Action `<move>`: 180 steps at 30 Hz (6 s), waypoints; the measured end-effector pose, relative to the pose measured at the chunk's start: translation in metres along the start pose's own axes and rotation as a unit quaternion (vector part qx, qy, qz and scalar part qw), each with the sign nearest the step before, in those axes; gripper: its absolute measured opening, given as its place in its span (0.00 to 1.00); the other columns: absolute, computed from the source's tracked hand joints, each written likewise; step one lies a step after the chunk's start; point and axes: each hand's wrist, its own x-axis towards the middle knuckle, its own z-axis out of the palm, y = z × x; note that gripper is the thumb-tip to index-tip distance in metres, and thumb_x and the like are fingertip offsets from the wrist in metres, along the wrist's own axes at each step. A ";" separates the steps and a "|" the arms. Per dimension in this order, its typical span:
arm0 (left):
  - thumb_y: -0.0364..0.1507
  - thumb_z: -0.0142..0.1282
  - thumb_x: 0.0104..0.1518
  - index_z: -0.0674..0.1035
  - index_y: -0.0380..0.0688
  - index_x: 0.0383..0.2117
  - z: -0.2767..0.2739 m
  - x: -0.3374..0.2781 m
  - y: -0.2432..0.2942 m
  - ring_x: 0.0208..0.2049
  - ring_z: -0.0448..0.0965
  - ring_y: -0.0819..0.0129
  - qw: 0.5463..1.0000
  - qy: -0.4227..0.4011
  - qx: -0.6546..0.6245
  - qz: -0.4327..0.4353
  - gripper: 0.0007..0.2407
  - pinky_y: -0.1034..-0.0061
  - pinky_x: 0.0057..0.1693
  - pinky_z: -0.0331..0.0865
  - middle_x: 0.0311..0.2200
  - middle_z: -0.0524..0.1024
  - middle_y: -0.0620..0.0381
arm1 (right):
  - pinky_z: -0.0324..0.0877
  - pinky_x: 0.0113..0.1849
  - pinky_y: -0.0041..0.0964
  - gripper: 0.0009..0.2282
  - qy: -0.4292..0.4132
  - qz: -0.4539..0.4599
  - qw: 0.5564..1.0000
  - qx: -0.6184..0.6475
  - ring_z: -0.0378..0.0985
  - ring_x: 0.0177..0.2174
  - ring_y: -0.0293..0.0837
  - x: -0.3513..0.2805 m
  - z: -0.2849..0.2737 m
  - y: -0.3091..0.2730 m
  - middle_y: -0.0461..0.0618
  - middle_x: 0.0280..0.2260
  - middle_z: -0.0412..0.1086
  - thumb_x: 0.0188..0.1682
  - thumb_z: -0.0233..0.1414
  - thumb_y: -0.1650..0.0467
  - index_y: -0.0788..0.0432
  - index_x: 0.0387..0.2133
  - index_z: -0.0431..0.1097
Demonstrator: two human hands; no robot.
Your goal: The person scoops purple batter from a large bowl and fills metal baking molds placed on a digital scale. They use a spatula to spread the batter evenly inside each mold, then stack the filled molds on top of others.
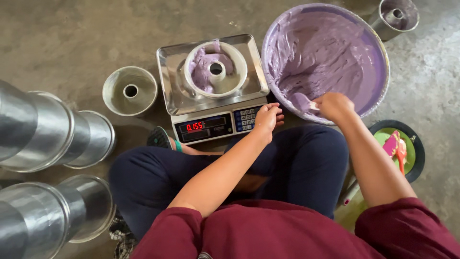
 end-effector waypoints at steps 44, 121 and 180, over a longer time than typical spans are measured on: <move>0.22 0.58 0.57 0.69 0.36 0.60 -0.151 -0.026 0.126 0.32 0.83 0.66 0.970 0.118 -0.099 0.187 0.23 0.74 0.38 0.78 0.34 0.80 0.50 | 0.73 0.34 0.47 0.11 0.112 -0.295 0.948 -0.050 0.82 0.33 0.53 0.037 -0.113 -0.381 0.52 0.29 0.79 0.38 0.66 0.58 0.45 0.32 0.83; 0.21 0.53 0.58 0.70 0.33 0.60 -0.166 0.002 0.155 0.31 0.81 0.67 0.973 0.095 -0.041 0.207 0.21 0.70 0.41 0.82 0.34 0.78 0.48 | 0.72 0.29 0.47 0.16 0.112 -0.270 0.933 -0.209 0.82 0.34 0.56 0.096 -0.125 -0.356 0.55 0.30 0.78 0.32 0.69 0.56 0.53 0.27 0.82; 0.33 0.58 0.57 0.80 0.35 0.48 -0.241 0.045 0.242 0.43 0.82 0.56 0.840 0.215 0.447 0.221 0.17 0.68 0.49 0.74 0.44 0.83 0.37 | 0.73 0.32 0.50 0.07 0.244 -0.380 0.886 -0.101 0.80 0.36 0.55 0.096 -0.085 -0.332 0.49 0.31 0.78 0.42 0.60 0.60 0.41 0.30 0.83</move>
